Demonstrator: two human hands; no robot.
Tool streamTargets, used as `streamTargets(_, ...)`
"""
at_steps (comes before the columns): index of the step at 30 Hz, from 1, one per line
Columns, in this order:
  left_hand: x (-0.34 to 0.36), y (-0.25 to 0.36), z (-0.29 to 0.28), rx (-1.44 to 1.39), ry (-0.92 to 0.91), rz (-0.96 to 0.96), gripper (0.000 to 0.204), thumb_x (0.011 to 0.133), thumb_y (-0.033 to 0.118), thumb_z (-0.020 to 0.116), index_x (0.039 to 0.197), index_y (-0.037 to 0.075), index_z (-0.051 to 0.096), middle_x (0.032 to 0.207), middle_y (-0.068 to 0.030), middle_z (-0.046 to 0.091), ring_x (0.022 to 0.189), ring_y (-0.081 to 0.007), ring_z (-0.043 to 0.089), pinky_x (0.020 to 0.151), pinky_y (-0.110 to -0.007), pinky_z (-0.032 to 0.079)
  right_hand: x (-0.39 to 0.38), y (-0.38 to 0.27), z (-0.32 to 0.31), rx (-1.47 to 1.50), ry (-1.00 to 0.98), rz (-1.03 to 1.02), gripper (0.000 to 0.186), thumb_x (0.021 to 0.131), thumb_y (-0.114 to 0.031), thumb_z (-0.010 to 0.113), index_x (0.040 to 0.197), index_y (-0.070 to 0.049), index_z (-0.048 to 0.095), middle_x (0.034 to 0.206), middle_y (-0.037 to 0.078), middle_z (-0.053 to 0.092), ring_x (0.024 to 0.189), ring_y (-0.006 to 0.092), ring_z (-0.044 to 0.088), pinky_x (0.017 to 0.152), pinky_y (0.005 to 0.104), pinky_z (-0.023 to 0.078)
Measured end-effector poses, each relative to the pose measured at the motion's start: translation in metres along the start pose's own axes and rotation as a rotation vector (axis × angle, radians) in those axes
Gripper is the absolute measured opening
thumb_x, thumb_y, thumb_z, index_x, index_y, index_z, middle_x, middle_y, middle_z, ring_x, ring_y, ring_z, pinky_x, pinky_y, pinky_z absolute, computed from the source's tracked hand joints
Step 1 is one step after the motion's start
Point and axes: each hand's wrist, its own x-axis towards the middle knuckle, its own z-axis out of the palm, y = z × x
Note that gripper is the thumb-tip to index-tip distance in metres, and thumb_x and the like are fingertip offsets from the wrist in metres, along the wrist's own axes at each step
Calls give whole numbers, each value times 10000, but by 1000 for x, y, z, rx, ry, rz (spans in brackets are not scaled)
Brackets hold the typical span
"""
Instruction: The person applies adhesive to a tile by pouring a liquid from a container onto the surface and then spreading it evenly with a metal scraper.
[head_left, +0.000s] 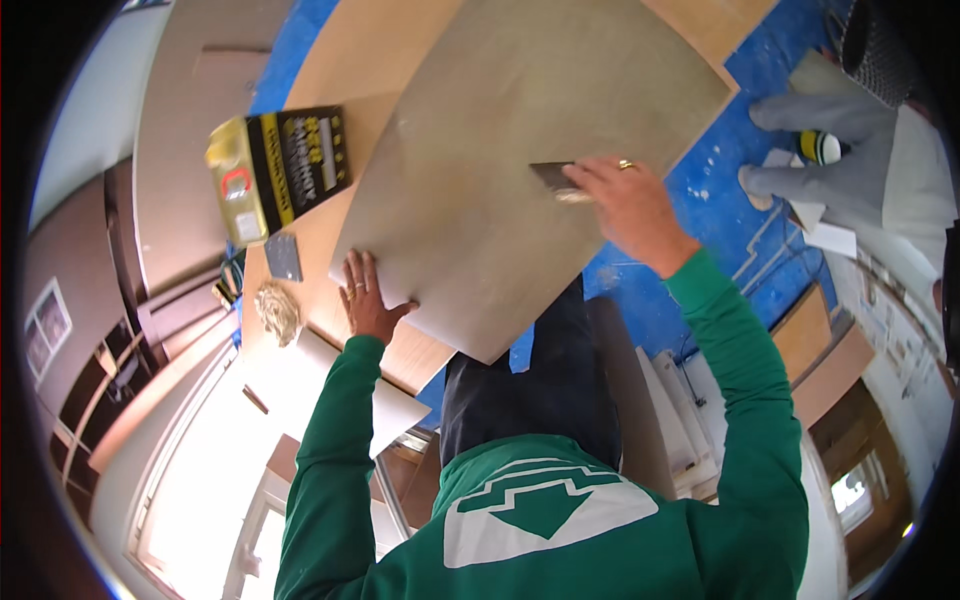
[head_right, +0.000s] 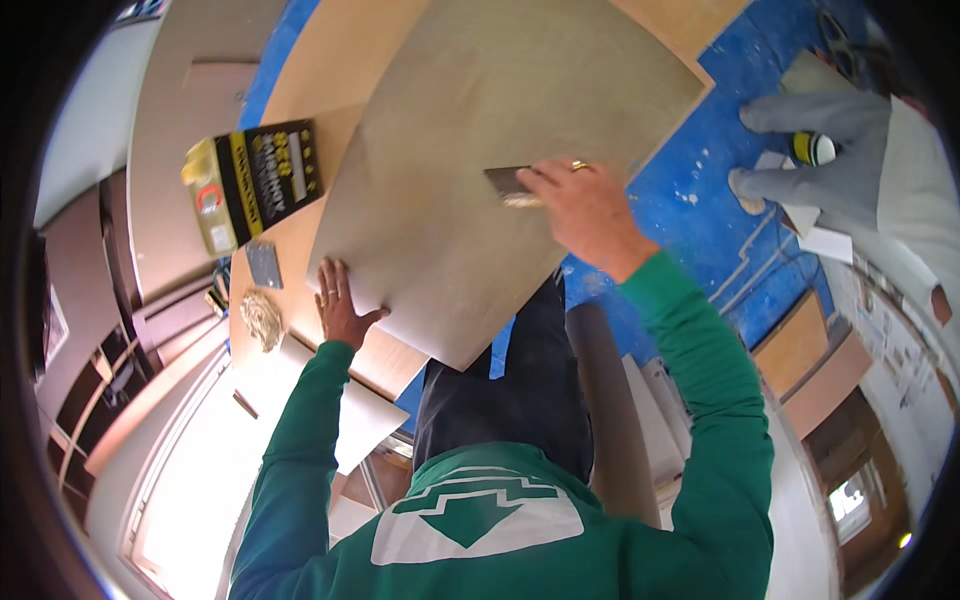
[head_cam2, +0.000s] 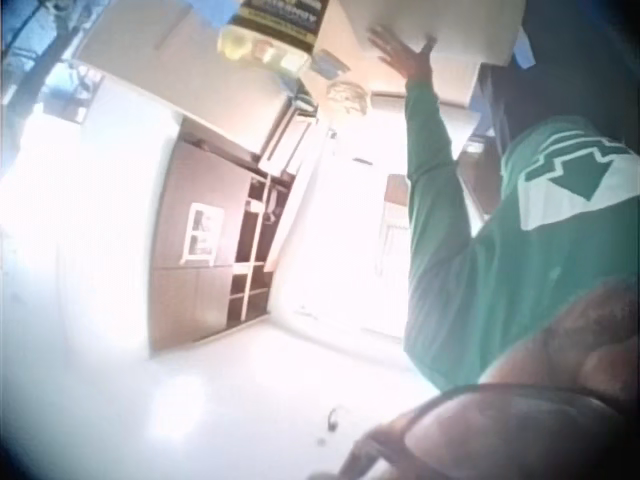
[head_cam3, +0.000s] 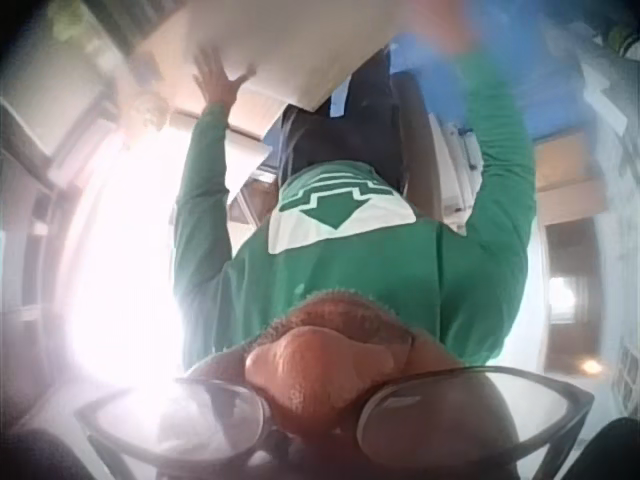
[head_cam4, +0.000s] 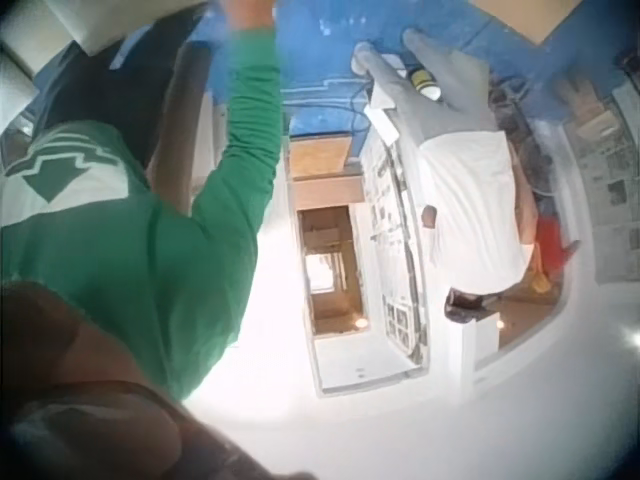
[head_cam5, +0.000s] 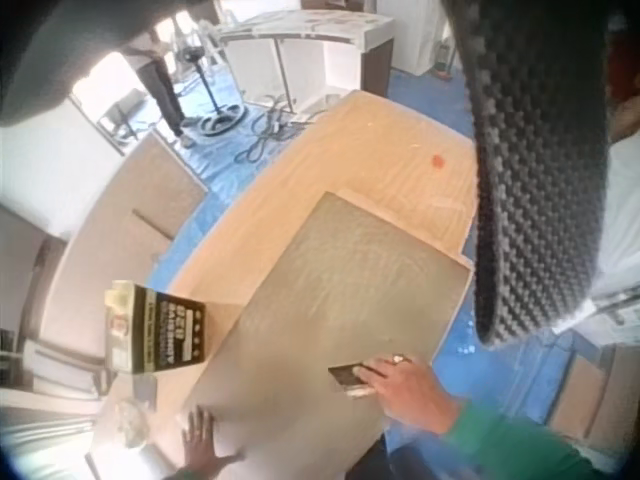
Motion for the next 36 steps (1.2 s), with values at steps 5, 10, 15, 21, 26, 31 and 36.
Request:
streamTargets(5, -2, -18, 8, -198, 148, -14, 1424, 744, 535, 997, 1805, 109, 148, 1869, -184, 178, 1727, -416, 136, 1352, -665, 185, 59, -92, 23, 101, 163, -84, 437, 942, -1, 628, 1356, -77, 746, 1292, 134, 783, 1180, 364, 729, 1022, 486, 567)
streamTargets(10, 53, 2, -63, -759, 763, -184, 1397, 799, 476, 993, 1778, 2, 116, 1804, -300, 272, 1676, -453, 264, 1364, -527, 259, 3, -147, 31, 474, 99, 436, 292, 1089, -156, 646, 1293, 36, 729, 1162, 206, 782, 1060, 325, 748, 921, 447, 567)
streamTargets(15, 122, 10, -124, -1186, 1112, 160, 1160, 796, 186, 1031, 1682, 3, 305, 1677, -201, 467, 1517, -331, 483, 1293, -457, 384, -68, -161, 55, 845, 34, 842, 404, 1064, -349, 720, 999, 49, 697, 774, 56, 629, 745, 159, 532, 678, 411, 461)
streamTargets(21, 123, -1, -217, -898, 947, 305, 875, 846, 148, 1010, 1515, -53, 484, 1419, -176, 689, 1262, -246, 670, 1087, -392, 563, -96, -110, 33, 1081, 298, 926, 426, 1060, -388, 722, 983, 31, 703, 743, 11, 590, 690, 112, 489, 610, 374, 429)
streamTargets(26, 37, 72, -313, -291, 821, 605, 1035, 781, 123, 971, 1662, 22, 437, 1431, -254, 651, 1264, -399, 683, 1097, -508, 541, -92, -81, -15, 1015, 394, 917, 403, 1060, -366, 726, 1056, 37, 719, 762, 4, 602, 686, 102, 526, 613, 348, 451)
streamTargets(31, 13, 152, -335, -111, 458, 758, 1140, 756, 116, 954, 1734, 97, 369, 1464, -247, 646, 1289, -465, 658, 1105, -543, 536, -79, -64, -30, 997, 329, 842, 373, 1028, -303, 731, 985, 67, 711, 763, 30, 613, 707, 153, 529, 647, 402, 466)
streamTargets(36, 10, 210, -327, -46, 263, 795, 1174, 748, 134, 961, 1750, 119, 351, 1443, -221, 660, 1290, -438, 665, 1110, -533, 547, -63, -64, -29, 1015, 330, 750, 377, 1035, -314, 721, 980, 59, 705, 748, 50, 604, 699, 160, 536, 650, 408, 467)
